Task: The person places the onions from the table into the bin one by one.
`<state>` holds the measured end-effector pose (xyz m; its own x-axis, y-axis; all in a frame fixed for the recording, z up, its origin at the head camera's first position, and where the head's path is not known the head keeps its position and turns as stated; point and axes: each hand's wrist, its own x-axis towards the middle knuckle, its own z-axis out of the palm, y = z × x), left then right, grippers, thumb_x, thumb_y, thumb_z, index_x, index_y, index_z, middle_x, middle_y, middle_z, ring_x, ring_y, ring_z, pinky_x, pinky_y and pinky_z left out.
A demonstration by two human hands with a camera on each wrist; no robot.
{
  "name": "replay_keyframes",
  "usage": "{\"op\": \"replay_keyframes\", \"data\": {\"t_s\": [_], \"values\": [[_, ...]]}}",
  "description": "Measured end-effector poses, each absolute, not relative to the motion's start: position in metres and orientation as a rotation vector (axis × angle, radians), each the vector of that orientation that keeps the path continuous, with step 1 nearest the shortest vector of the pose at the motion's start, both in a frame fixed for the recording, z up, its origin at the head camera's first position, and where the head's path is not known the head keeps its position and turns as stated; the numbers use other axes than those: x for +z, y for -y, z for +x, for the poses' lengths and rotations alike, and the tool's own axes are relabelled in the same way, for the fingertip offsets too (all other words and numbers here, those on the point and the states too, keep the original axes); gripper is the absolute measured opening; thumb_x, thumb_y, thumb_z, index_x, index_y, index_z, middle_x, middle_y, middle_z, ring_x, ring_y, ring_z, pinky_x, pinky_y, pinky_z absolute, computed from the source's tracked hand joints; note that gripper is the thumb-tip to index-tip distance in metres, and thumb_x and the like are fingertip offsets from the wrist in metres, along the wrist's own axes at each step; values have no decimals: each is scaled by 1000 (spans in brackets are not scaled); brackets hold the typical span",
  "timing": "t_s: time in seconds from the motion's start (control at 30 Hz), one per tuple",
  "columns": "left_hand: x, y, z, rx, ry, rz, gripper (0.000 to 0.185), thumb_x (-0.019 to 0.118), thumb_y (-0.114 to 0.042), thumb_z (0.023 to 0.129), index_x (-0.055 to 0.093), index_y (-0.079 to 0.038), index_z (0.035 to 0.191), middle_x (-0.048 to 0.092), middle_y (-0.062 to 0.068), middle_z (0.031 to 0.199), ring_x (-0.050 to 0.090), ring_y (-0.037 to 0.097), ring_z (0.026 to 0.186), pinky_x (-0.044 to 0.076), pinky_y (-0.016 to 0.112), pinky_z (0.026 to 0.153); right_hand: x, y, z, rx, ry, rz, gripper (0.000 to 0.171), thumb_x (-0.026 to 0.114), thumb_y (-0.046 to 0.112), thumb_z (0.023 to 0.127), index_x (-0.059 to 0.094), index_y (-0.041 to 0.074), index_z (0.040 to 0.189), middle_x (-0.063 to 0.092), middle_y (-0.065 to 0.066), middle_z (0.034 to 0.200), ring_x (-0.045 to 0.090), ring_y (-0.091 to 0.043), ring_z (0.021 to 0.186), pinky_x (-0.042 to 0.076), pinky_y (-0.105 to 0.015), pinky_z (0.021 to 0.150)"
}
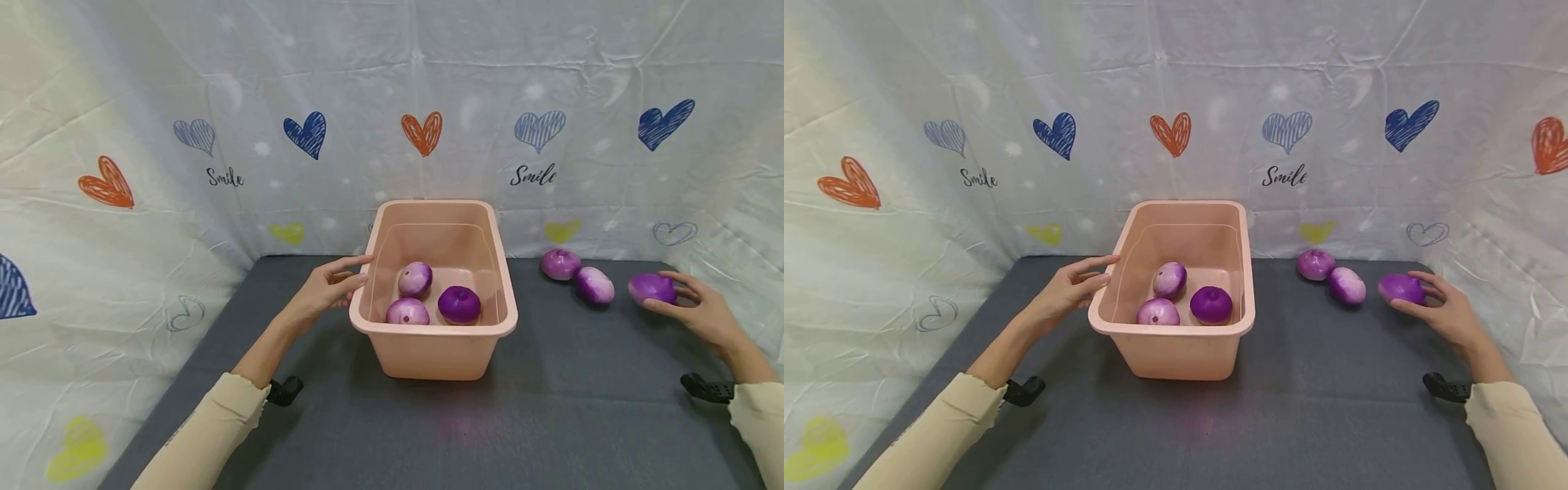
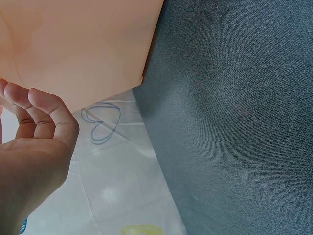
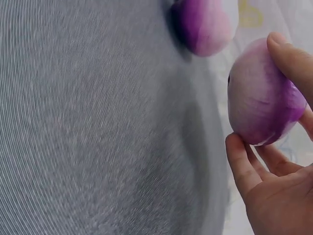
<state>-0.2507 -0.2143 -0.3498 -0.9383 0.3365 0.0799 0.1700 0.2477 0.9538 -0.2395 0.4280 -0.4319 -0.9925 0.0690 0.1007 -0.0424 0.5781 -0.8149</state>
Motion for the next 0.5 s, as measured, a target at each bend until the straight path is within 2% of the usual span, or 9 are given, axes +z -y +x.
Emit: {"op": "replay_keyframes", "data": {"t_s": [0.1, 0.2, 0.3, 0.37, 0.5], "values": [[-350, 214, -251, 1788, -2360, 482, 50, 69, -31, 100, 58, -21, 147, 57, 10, 85, 50, 29, 79, 50, 29, 66, -427, -424, -237, 1424, 2671, -20, 78, 73, 34, 97, 32, 22, 162, 21, -39, 154, 30, -58, 132, 48, -39, 82], [-349, 214, -251, 1789, -2357, 488, 50, 70, -32, 99, 58, -21, 147, 57, 10, 83, 50, 28, 79, 49, 29, 65, -422, -419, -234, 1449, 2659, -9, 75, 72, 33, 98, 32, 24, 162, 20, -39, 155, 30, -57, 131, 44, -18, 71], [-350, 214, -252, 1801, -2349, 486, 49, 70, -32, 99, 59, -21, 146, 57, 10, 84, 50, 27, 78, 50, 30, 65, -417, -414, -232, 1470, 2644, 21, 73, 70, 32, 99, 32, 25, 161, 23, -37, 153, 32, -52, 132, 42, -11, 69], [-350, 214, -252, 1802, -2345, 491, 49, 70, -32, 99, 59, -22, 146, 58, 10, 85, 51, 26, 77, 50, 31, 66, -413, -410, -230, 1471, 2631, 55, 70, 70, 29, 99, 35, 25, 160, 32, -30, 150, 39, -38, 130, 43, -10, 72], [-352, 215, -253, 1809, -2332, 490, 49, 70, -33, 99, 59, -24, 146, 59, 11, 87, 52, 25, 77, 50, 31, 67, -406, -405, -225, 1520, 2591, 159, 64, 69, 18, 100, 41, 24, 157, 47, 0, 135, 48, -6, 115, 46, -13, 77]]}}
